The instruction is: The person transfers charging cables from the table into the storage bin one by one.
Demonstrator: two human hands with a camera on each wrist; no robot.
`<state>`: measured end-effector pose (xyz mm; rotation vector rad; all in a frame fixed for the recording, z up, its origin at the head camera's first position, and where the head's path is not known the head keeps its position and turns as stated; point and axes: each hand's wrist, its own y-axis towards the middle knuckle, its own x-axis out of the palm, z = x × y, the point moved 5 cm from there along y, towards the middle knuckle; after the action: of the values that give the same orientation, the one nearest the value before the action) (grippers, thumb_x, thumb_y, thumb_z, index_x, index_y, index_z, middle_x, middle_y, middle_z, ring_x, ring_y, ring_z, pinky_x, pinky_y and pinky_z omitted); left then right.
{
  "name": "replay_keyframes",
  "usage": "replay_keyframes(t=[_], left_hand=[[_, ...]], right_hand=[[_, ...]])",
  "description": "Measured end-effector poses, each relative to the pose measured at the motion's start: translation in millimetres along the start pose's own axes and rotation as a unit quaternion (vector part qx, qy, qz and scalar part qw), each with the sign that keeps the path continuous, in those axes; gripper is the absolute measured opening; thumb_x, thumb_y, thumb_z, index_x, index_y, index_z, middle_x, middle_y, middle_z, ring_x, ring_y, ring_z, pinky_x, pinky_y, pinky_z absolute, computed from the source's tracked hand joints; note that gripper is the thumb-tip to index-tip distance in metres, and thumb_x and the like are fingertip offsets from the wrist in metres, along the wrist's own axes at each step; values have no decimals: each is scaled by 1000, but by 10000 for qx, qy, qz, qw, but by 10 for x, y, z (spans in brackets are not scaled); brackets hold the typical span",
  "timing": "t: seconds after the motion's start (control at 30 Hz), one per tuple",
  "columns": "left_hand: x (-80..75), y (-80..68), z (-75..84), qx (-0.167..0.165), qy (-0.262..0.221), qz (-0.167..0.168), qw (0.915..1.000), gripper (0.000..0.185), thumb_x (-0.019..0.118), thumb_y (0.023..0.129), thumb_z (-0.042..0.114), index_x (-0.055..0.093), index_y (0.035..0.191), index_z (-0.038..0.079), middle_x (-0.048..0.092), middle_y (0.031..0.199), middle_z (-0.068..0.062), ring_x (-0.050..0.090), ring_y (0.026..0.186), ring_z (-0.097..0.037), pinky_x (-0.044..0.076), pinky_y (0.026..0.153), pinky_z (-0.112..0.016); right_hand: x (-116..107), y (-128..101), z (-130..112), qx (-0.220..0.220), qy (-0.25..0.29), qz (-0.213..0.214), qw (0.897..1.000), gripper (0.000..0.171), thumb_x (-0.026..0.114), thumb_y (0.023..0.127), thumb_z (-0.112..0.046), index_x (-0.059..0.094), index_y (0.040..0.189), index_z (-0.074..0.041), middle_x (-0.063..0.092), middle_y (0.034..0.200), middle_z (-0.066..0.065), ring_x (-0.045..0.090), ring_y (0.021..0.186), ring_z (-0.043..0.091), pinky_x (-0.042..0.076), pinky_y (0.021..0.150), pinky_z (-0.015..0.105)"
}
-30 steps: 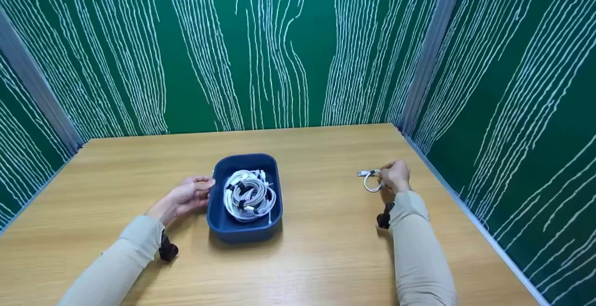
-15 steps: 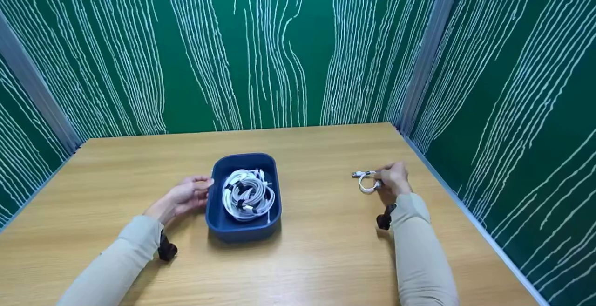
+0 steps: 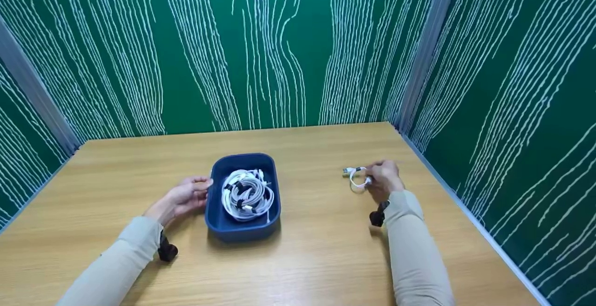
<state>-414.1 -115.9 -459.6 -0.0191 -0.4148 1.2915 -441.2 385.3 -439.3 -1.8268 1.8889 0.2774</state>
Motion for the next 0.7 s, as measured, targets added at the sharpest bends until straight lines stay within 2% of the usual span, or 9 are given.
replay_keyframes(t=[0.1,0.27,0.37,0.53,0.7], left_hand=[[2,14,0,20,-22,0,10000,7,51,98,5,44,100,6,51,75,0,51,65,-13,50,62,-26],[4,17,1,10,-20,33,10000,7,50,98,5,44,101,6,50,75,0,51,65,-13,49,62,-26],[3,12,1,4,-25,31,10000,7,51,98,6,44,99,7,50,74,0,50,64,-13,49,62,-26],[1,1,1,0,-26,-23,10000,6,51,98,6,46,99,6,52,76,0,52,66,-13,50,64,-26],[11,-6,5,17,-19,-57,10000,5,51,98,6,46,97,6,52,75,0,52,67,-13,50,63,-26]], right_hand=[[34,9,-49,-61,-33,-19,10000,39,52,96,-7,49,128,14,65,80,-2,59,70,7,53,65,20],[100,-16,-97,114,67,-161,9998,38,48,99,-9,48,132,9,65,98,8,60,79,12,55,79,27],[132,-21,-132,111,84,-196,9997,38,49,99,-10,48,132,8,63,104,11,59,81,13,54,81,29],[183,13,-197,19,67,-121,9999,37,54,97,-10,52,130,8,62,99,7,59,80,11,54,79,27],[242,47,-283,-116,234,-141,9996,38,55,96,-7,50,129,11,66,91,3,62,76,7,55,70,20]])
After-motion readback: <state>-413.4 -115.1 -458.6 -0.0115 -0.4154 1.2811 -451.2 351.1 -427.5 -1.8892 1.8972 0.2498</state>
